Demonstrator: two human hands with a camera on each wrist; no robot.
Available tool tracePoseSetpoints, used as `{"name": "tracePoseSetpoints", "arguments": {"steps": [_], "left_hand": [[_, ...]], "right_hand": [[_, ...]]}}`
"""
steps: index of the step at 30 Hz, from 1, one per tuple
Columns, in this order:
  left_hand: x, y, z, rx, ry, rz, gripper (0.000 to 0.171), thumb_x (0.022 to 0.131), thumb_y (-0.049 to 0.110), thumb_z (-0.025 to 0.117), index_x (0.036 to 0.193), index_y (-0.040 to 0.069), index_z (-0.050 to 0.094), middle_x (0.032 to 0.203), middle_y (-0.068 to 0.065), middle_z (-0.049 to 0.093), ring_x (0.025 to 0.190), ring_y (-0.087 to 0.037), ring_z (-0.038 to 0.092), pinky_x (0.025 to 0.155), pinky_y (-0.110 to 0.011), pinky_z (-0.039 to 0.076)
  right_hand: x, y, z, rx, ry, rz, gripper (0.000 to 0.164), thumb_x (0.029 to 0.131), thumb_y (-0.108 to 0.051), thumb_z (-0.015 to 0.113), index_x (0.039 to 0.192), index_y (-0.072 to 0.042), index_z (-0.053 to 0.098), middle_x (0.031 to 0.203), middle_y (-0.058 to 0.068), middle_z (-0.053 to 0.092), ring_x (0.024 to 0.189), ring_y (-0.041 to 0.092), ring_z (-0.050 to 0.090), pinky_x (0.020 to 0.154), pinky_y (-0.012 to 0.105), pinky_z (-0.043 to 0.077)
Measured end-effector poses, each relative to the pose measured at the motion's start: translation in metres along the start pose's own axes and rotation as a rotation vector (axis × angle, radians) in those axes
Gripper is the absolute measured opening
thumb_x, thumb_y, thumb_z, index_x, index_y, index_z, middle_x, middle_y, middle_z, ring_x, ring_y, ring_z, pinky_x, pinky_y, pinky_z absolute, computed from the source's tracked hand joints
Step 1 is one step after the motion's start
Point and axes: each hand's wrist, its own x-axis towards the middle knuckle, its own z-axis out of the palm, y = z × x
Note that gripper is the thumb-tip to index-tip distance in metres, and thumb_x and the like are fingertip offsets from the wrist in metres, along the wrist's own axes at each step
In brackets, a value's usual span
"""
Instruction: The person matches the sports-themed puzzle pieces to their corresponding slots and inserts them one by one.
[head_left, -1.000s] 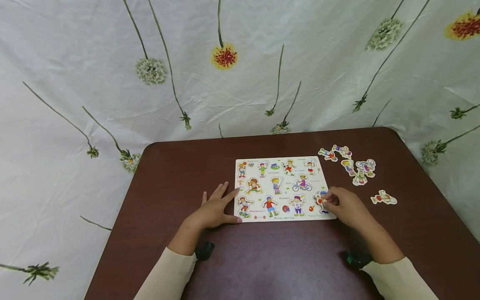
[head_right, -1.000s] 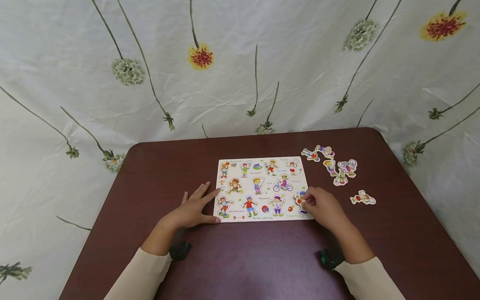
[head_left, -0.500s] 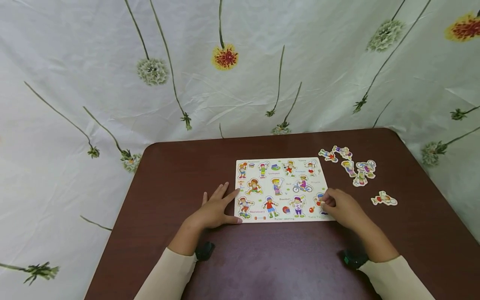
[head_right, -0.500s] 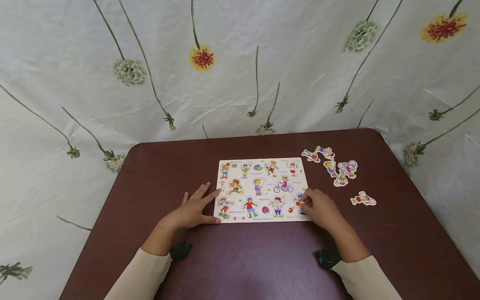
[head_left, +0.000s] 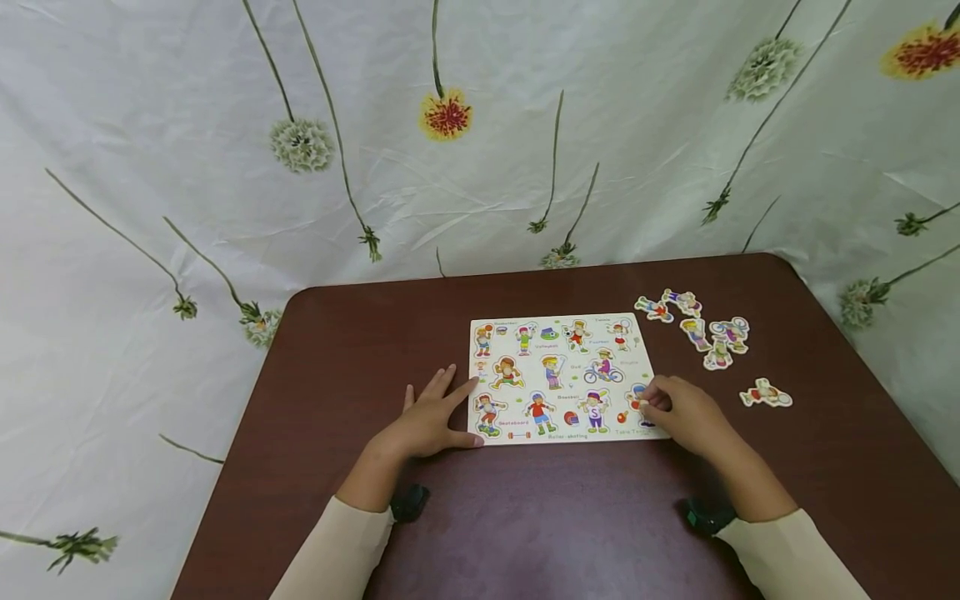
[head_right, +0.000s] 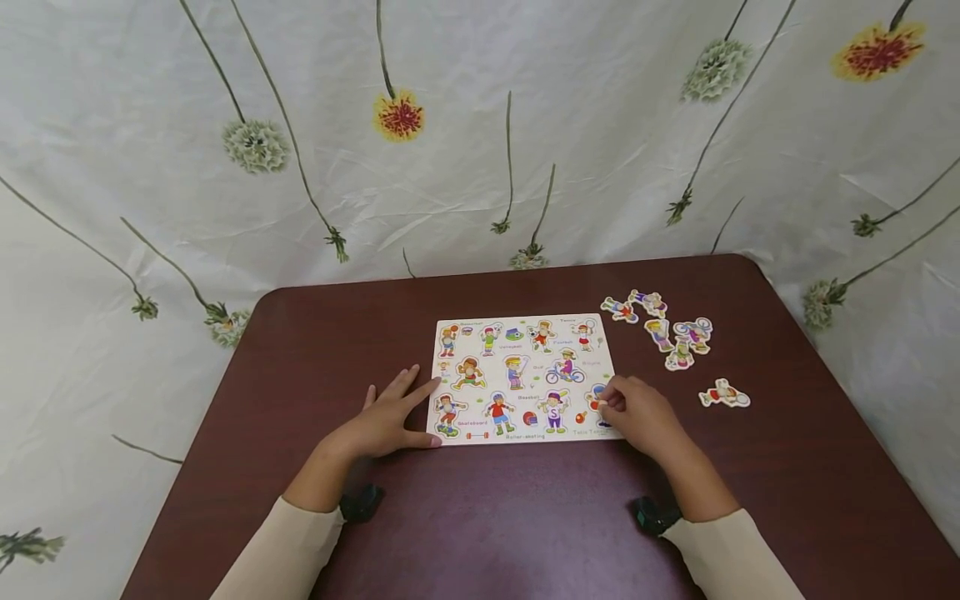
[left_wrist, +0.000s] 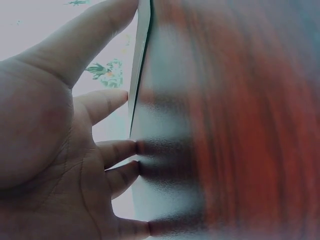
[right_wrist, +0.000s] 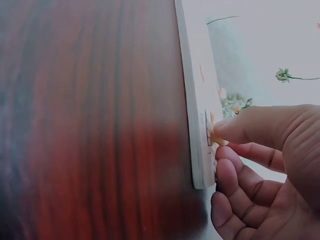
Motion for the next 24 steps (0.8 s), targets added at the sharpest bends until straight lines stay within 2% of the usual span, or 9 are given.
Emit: {"name": "tracePoseSetpoints", "arguments": {"steps": [4,9,17,20,24], "left_hand": [[0.000,0.000,0.001,-0.001,0.000,0.003,0.092,0.079,0.054,0.073,0.154,0.030,0.026,0.165,-0.011,0.007,0.153,-0.029,0.003,0.115,-0.068,-0.005],[0.001,-0.001,0.001,-0.002,-0.007,0.005,0.092,0.079,0.055,0.073,0.154,0.031,0.025,0.165,-0.011,0.006,0.153,-0.029,0.002,0.115,-0.067,-0.006],[0.000,0.000,0.002,-0.007,-0.005,0.006,0.092,0.079,0.055,0.073,0.154,0.030,0.026,0.165,-0.010,0.005,0.153,-0.029,0.002,0.115,-0.068,-0.006],[0.000,-0.001,0.002,-0.004,-0.002,0.007,0.092,0.079,0.055,0.073,0.154,0.030,0.025,0.165,-0.010,0.005,0.153,-0.029,0.002,0.115,-0.068,-0.005],[0.001,-0.002,0.002,-0.006,-0.002,0.004,0.093,0.078,0.055,0.074,0.154,0.031,0.025,0.165,-0.011,0.006,0.153,-0.029,0.002,0.115,-0.068,-0.004]], "right_hand": [[-0.002,-0.001,-0.003,0.049,0.005,0.030,0.015,0.088,-0.016,0.068,0.101,-0.008,0.067,0.089,0.004,0.067,0.082,0.015,0.062,0.068,0.027,0.047],[-0.007,0.000,-0.007,0.152,0.037,0.117,0.029,0.090,-0.023,0.069,0.112,-0.005,0.065,0.099,0.012,0.070,0.090,0.023,0.067,0.069,0.027,0.049],[-0.011,0.006,-0.009,0.209,0.131,0.120,0.028,0.093,-0.021,0.065,0.115,-0.004,0.064,0.103,0.016,0.069,0.093,0.027,0.067,0.070,0.021,0.050],[-0.014,0.009,-0.011,0.217,0.172,0.132,0.029,0.095,-0.026,0.062,0.116,-0.005,0.064,0.105,0.015,0.069,0.091,0.019,0.065,0.071,0.018,0.050],[-0.018,0.013,-0.014,0.232,0.235,0.133,0.033,0.096,-0.031,0.061,0.116,-0.006,0.065,0.104,0.014,0.070,0.084,-0.004,0.060,0.070,0.013,0.048]]}}
